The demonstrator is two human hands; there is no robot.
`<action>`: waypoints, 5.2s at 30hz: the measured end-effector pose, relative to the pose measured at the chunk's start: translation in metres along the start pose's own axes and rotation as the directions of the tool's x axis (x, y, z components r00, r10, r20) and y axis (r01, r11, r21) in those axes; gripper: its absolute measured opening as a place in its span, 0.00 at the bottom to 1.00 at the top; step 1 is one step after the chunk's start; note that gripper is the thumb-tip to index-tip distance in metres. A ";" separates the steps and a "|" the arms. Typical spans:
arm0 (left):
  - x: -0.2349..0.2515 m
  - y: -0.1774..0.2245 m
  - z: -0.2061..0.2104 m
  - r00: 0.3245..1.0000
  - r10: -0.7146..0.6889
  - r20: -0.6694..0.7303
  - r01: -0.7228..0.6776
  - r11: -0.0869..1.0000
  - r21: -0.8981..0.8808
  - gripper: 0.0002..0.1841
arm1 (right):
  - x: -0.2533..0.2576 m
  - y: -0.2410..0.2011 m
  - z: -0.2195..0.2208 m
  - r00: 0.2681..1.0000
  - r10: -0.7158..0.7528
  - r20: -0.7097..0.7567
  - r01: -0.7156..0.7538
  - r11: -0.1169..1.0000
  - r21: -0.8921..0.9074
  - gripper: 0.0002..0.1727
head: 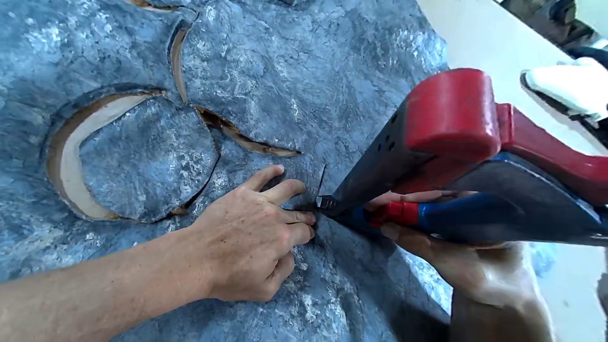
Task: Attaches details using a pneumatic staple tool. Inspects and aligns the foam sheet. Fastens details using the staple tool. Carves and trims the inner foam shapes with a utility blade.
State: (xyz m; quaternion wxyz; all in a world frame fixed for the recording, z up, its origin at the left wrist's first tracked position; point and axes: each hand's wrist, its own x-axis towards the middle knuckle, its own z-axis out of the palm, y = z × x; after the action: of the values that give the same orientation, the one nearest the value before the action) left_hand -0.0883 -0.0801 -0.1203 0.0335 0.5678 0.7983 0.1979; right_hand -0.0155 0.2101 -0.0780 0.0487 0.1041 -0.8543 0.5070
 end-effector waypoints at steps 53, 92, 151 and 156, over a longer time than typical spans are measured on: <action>0.024 -0.098 -0.038 0.856 0.487 0.176 -0.468 0.873 -0.141 0.31 | -0.080 -0.095 0.143 0.443 0.344 -0.828 -0.328 0.922 0.208 0.21; 0.029 -0.094 -0.023 0.846 0.508 0.159 -0.494 0.861 -0.122 0.26 | -0.029 -0.109 0.204 0.288 0.314 -0.905 -0.391 0.901 0.188 0.19; -0.010 -0.093 -0.033 0.864 0.471 0.181 -0.442 0.879 -0.178 0.24 | -0.067 -0.106 0.175 0.461 0.268 -0.846 -0.226 0.957 0.180 0.23; -0.006 -0.092 -0.032 0.846 0.489 0.215 -0.471 0.872 -0.132 0.26 | -0.045 -0.112 0.195 0.378 0.319 -0.869 -0.295 0.931 0.213 0.19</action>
State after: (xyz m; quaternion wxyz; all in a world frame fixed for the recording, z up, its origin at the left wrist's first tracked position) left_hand -0.1771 -0.1202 -0.1250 0.1009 0.7674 0.6129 0.1591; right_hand 0.0577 -0.0073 -0.0843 0.3948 -0.3377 -0.6970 0.4943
